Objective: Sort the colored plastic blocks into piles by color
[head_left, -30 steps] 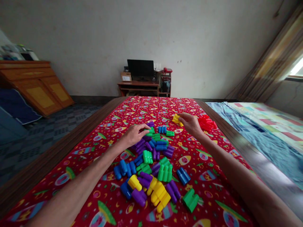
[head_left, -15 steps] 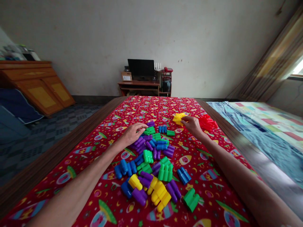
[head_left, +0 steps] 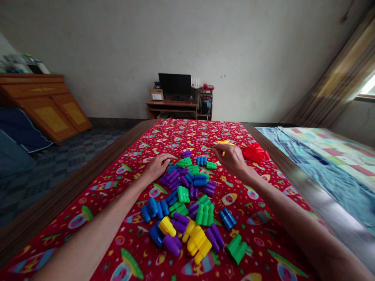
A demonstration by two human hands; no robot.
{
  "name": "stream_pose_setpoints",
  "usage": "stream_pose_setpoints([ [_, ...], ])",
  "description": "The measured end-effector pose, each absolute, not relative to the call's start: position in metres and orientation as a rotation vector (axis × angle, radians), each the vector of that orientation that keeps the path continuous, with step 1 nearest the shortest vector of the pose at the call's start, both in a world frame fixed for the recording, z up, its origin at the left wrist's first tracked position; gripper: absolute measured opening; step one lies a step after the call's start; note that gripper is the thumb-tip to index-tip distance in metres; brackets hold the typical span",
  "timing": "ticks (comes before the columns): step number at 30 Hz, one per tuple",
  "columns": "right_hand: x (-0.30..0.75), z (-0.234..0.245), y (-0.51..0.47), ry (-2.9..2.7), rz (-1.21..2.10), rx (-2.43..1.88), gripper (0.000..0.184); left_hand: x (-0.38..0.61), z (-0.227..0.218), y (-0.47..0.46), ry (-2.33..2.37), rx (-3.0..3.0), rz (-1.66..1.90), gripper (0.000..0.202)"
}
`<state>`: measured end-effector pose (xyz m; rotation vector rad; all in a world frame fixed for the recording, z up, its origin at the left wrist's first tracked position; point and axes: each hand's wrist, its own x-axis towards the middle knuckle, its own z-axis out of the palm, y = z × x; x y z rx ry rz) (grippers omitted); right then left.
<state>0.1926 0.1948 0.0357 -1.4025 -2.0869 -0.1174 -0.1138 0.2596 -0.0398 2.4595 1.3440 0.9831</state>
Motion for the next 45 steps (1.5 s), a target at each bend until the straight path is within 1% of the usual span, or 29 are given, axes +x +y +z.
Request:
stream_pose_setpoints([
  [3,0.152,0.040,0.151,-2.425,0.197,-0.892,0.029,-0.114,-0.042,0.260,1.316,2.476,1.014,0.033],
  [4,0.141,0.038,0.137,-2.551,0.245,-0.679,0.029,-0.114,-0.042,0.260,1.307,2.478,1.020,0.033],
  [5,0.131,0.035,0.124,-2.661,0.234,-0.505,0.033,-0.114,-0.042,0.260,1.298,2.480,1.021,0.032],
  [7,0.117,0.026,0.105,-2.814,0.131,-0.348,0.042,-0.114,-0.041,0.259,1.280,2.485,1.017,0.032],
  [8,0.113,0.023,0.100,-2.862,0.076,-0.353,0.043,-0.114,-0.041,0.258,1.270,2.488,1.015,0.032],
  [10,0.110,0.017,0.098,-2.903,0.037,-0.423,0.036,-0.114,-0.041,0.259,1.253,2.493,1.018,0.032],
  [13,0.114,0.016,0.106,-2.874,0.119,-0.471,0.026,-0.114,-0.043,0.260,1.237,2.493,1.024,0.031],
  [16,0.122,0.020,0.120,-2.729,0.218,-0.494,0.018,-0.115,-0.044,0.262,1.226,2.492,1.024,0.031],
  [22,0.129,0.026,0.129,-2.524,0.227,-0.597,0.021,-0.115,-0.047,0.263,1.221,2.503,1.020,0.031],
  [26,0.111,0.018,0.110,-2.683,0.106,-0.335,0.039,-0.115,-0.048,0.264,1.221,2.513,1.023,0.032],
  [27,0.106,0.014,0.104,-2.746,0.068,-0.263,0.040,-0.115,-0.047,0.264,1.220,2.516,1.022,0.032],
  [30,0.095,0.005,0.092,-2.877,0.033,-0.181,0.033,-0.115,-0.047,0.264,1.221,2.517,1.015,0.032],
  [32,0.094,0.003,0.091,-2.879,0.056,-0.255,0.027,-0.115,-0.047,0.264,1.224,2.511,1.008,0.032],
  [34,0.100,0.007,0.098,-2.793,0.154,-0.395,0.024,-0.115,-0.045,0.263,1.228,2.497,1.002,0.031],
  [36,0.111,0.013,0.113,-2.554,0.360,-0.596,0.024,-0.113,-0.041,0.260,1.242,2.460,1.016,0.032],
  [39,0.132,0.022,0.146,-2.018,0.712,-0.835,0.034,-0.103,-0.023,0.248,1.250,2.343,1.100,0.038],
  [42,0.149,0.023,0.176,-1.653,0.921,-0.901,0.043,-0.082,-0.001,0.229,1.125,2.170,1.111,0.049],
  [45,0.156,0.017,0.189,-1.496,1.054,-0.947,0.045,-0.056,0.012,0.209,0.967,2.112,0.958,0.054],
])
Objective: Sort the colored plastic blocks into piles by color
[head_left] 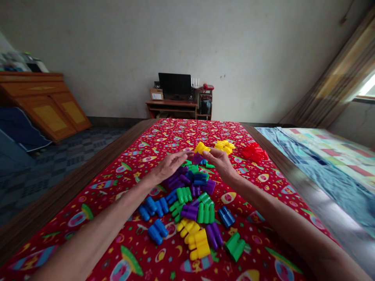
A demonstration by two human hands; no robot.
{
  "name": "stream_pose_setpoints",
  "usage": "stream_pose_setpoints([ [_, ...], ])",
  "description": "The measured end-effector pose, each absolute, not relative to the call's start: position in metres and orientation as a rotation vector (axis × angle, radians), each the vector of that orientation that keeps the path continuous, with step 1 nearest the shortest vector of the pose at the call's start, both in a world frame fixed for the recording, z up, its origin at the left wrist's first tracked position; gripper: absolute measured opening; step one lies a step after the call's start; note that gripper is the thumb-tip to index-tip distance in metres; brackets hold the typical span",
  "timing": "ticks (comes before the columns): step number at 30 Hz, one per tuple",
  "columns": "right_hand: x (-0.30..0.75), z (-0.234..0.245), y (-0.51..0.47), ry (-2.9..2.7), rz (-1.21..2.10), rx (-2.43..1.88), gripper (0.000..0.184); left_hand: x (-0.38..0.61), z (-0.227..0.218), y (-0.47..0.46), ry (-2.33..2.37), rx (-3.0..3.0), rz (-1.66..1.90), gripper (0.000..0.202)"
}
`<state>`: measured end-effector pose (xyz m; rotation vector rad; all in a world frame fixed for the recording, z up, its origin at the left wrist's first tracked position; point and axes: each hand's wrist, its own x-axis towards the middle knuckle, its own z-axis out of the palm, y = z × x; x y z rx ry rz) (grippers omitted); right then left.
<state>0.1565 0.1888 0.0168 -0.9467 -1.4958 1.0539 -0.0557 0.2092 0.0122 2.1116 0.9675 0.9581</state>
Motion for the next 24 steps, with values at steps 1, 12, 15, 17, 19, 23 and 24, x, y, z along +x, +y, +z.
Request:
stream_pose_setpoints([
  [1,0.156,0.014,0.189,-1.467,1.109,-0.950,0.046,-0.048,0.014,0.204,0.953,2.125,0.909,0.053],
  [12,0.210,0.015,0.229,-1.368,0.737,-1.077,0.041,-0.043,-0.005,0.209,1.231,2.458,0.780,0.030],
  [15,0.244,0.014,0.243,-1.445,0.346,-1.377,0.032,-0.049,-0.011,0.218,1.322,2.533,0.819,0.029],
  [17,0.259,0.010,0.249,-1.476,0.152,-1.509,0.028,-0.052,-0.013,0.222,1.330,2.559,0.835,0.026],
  [19,0.266,0.004,0.253,-1.516,0.074,-1.553,0.026,-0.056,-0.015,0.226,1.308,2.583,0.825,0.024],
  [23,0.267,-0.005,0.262,-1.625,0.040,-1.581,0.023,-0.059,-0.015,0.226,1.277,2.595,0.809,0.022],
  [24,0.266,-0.006,0.263,-1.649,0.035,-1.594,0.022,-0.060,-0.014,0.226,1.282,2.586,0.811,0.022],
])
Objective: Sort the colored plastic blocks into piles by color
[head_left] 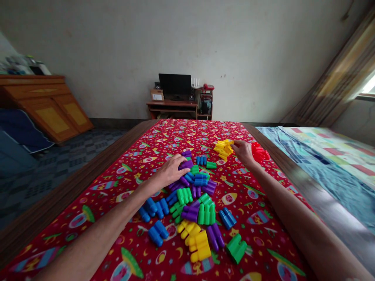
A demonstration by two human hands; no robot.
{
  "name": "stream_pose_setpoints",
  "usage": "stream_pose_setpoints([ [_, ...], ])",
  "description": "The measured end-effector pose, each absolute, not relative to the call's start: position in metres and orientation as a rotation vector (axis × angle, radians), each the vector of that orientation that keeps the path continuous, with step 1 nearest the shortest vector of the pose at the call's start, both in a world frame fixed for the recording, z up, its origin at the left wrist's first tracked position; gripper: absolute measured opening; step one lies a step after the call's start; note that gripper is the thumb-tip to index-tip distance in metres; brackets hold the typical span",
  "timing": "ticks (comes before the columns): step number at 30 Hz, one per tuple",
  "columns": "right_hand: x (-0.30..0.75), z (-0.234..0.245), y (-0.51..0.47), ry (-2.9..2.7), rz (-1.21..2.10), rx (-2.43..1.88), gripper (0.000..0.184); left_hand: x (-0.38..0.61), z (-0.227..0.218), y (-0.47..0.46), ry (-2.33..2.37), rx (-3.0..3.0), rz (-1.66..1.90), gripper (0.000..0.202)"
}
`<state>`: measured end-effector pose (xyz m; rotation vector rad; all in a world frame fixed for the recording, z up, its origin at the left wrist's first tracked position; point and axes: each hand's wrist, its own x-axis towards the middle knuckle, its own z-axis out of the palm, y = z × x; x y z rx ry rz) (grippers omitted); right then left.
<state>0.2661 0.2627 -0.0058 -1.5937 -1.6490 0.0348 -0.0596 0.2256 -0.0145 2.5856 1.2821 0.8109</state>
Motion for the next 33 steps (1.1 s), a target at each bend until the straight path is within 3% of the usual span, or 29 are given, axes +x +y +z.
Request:
stream_pose_setpoints([
  [7,0.250,0.028,0.242,-1.755,0.023,-1.554,0.025,-0.065,-0.009,0.228,1.296,2.543,0.897,0.023],
  [12,0.199,0.071,0.177,-2.506,0.525,-1.065,0.025,-0.074,-0.015,0.237,1.307,2.559,0.935,0.022],
  [14,0.174,0.076,0.144,-2.788,0.719,-0.750,0.016,-0.077,-0.016,0.238,1.308,2.561,0.949,0.023],
  [16,0.154,0.071,0.114,-2.995,0.579,-0.617,0.017,-0.078,-0.016,0.238,1.300,2.566,0.955,0.024],
  [20,0.135,0.041,0.076,-3.031,-0.041,-0.604,0.041,-0.078,-0.015,0.237,1.268,2.583,0.950,0.027],
  [22,0.135,0.028,0.068,-2.960,-0.174,-0.613,0.038,-0.076,-0.014,0.236,1.247,2.590,0.945,0.027],
  [26,0.138,0.017,0.069,-2.871,-0.308,-0.598,0.030,-0.074,-0.012,0.234,1.227,2.606,0.942,0.025],
  [33,0.139,0.018,0.090,-2.897,-0.257,-0.787,0.033,-0.069,-0.007,0.230,1.205,2.618,0.954,0.025],
])
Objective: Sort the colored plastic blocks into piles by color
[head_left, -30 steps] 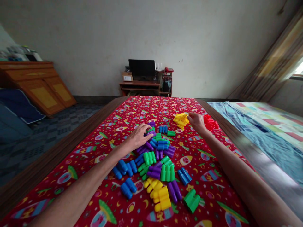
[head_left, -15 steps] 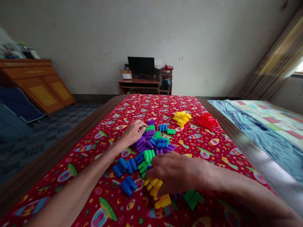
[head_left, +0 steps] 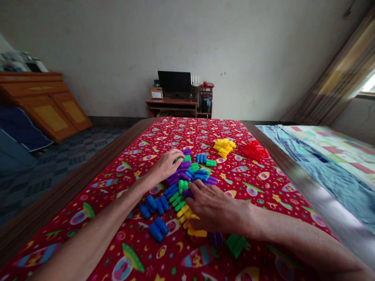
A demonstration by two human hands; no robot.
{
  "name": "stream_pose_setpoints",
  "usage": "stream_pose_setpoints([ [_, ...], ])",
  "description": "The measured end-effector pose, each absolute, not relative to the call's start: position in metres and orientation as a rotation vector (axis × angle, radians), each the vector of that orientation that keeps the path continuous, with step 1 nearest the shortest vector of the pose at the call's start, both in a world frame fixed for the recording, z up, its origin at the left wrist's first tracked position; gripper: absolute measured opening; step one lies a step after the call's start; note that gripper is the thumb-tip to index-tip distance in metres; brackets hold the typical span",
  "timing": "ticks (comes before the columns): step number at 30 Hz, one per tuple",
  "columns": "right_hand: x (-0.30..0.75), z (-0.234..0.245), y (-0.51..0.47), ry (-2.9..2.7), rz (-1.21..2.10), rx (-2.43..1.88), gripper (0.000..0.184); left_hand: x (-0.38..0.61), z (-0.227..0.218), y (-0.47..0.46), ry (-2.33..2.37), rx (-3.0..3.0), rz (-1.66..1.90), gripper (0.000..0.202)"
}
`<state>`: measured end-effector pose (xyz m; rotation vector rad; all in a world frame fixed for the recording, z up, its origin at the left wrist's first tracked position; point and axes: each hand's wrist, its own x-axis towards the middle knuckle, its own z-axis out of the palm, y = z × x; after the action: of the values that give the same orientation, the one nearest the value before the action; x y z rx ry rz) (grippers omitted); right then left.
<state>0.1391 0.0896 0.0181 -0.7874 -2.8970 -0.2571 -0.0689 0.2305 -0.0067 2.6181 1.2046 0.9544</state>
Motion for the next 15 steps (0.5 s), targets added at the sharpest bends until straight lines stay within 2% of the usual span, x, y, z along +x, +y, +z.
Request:
stream_pose_setpoints([
  [2,0.141,0.017,0.093,-2.888,-0.292,-0.769,0.030,-0.068,-0.007,0.230,1.194,2.626,0.951,0.026],
  [7,0.144,0.027,0.104,-2.872,-0.318,-0.838,0.010,-0.069,-0.008,0.231,1.178,2.657,0.948,0.027],
  [11,0.146,0.040,0.094,-2.957,-0.147,-0.718,0.022,-0.069,-0.009,0.231,1.176,2.667,0.946,0.028],
  [15,0.136,0.030,0.076,-2.910,-0.217,-0.641,0.030,-0.069,-0.009,0.230,1.186,2.675,0.933,0.028],
])
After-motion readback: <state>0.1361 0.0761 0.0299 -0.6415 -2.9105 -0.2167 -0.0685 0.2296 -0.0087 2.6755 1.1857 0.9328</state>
